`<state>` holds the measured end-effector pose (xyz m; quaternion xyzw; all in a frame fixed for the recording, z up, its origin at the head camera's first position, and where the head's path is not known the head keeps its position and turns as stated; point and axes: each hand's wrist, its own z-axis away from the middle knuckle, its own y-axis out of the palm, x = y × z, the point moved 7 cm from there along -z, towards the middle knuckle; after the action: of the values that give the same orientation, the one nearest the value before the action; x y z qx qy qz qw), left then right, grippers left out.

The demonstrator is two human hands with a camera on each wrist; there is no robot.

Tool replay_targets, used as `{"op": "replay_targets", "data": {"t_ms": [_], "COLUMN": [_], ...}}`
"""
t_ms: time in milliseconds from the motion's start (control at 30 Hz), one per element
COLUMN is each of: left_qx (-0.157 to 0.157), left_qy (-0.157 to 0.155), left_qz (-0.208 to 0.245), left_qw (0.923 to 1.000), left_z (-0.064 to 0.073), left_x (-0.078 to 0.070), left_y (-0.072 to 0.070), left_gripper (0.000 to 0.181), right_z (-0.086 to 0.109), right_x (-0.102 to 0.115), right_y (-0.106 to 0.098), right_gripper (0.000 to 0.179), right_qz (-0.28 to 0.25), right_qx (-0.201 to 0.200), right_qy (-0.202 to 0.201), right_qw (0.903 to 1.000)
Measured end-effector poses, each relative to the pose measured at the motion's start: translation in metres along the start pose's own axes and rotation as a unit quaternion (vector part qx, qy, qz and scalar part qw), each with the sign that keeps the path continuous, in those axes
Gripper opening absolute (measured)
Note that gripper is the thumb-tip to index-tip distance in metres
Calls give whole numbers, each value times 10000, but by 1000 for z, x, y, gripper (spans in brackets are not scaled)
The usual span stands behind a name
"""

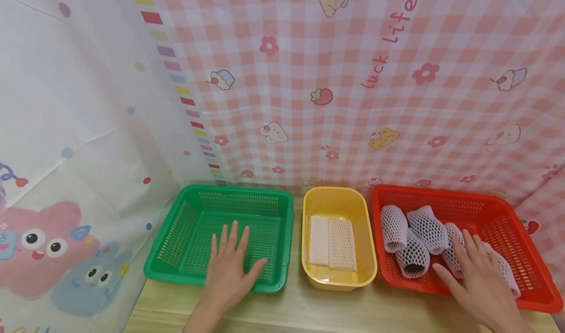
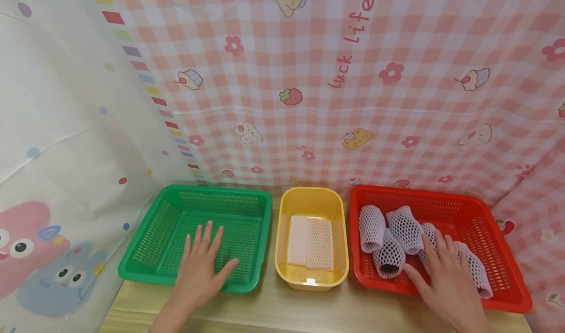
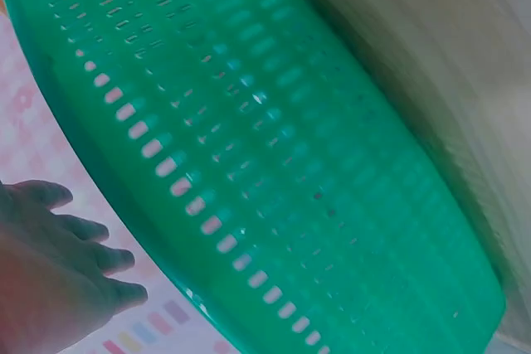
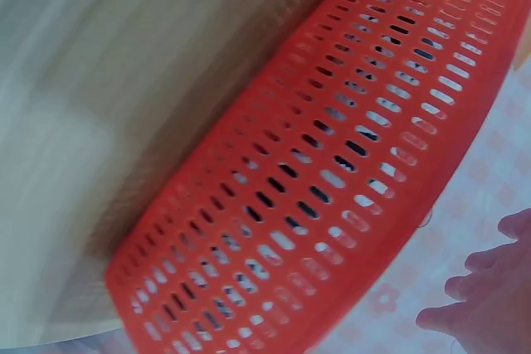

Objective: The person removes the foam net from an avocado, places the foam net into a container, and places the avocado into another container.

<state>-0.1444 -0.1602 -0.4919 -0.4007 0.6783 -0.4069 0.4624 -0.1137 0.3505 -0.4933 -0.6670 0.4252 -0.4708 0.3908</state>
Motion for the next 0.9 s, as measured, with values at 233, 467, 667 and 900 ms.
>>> {"op": "replay_targets", "data": {"t_ms": [233, 467, 667, 900], "left_qx": [21, -83, -124, -295], "left_qy": [5, 61, 48, 9], "left_qz": [142, 407, 994, 1407], "left_qw": [9999, 9991, 9950, 9896], "left_z": [-5, -8, -8, -8], "left_x": [-14, -29, -40, -53], "left_y": [3, 3, 5, 3], "left_gripper": [86, 82, 80, 75], "right_z": [-17, -37, -57, -84], "right_x": [8, 14, 23, 35], "right_y": [-4, -8, -11, -9], "right_gripper": [87, 86, 87, 91], "right_qz": [-79, -69, -111, -66], "right_qx": [-65, 9, 209, 724], "right_qy": [-126, -129, -137, -100], "right_qw": [9999, 9999, 9996, 9973]}}
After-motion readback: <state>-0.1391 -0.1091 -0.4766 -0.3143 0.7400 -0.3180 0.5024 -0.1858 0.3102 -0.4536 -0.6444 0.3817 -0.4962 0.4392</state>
